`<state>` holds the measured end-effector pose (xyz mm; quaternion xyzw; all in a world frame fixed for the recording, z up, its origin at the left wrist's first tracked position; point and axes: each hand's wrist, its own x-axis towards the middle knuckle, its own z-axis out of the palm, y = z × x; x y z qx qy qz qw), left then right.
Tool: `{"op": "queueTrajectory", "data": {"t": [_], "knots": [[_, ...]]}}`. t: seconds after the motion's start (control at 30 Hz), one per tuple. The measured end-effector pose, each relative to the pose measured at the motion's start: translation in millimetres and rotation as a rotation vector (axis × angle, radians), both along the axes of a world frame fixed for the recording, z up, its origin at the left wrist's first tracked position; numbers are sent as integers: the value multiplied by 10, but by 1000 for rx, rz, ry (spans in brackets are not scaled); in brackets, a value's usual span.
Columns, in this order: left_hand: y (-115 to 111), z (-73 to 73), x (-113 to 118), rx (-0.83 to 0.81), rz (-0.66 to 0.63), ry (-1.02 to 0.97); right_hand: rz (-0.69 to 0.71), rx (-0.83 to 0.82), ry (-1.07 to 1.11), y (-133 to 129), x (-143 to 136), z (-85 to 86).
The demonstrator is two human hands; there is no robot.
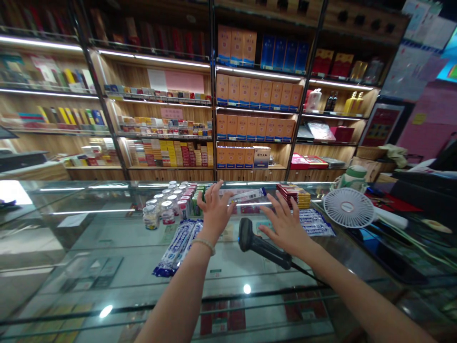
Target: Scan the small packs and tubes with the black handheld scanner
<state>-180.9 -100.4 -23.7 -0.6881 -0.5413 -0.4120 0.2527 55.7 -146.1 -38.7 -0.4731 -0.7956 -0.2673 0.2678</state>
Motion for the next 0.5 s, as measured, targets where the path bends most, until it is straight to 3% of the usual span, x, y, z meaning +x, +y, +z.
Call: {"op": "queueTrajectory", "data": {"t": [0.27,0.5], "knots": [[-28,17,20,-1,-24,26,55,196,15,416,197,133],[-26,5,25,17,-55,70,127,313,27,789,300,97]]}}
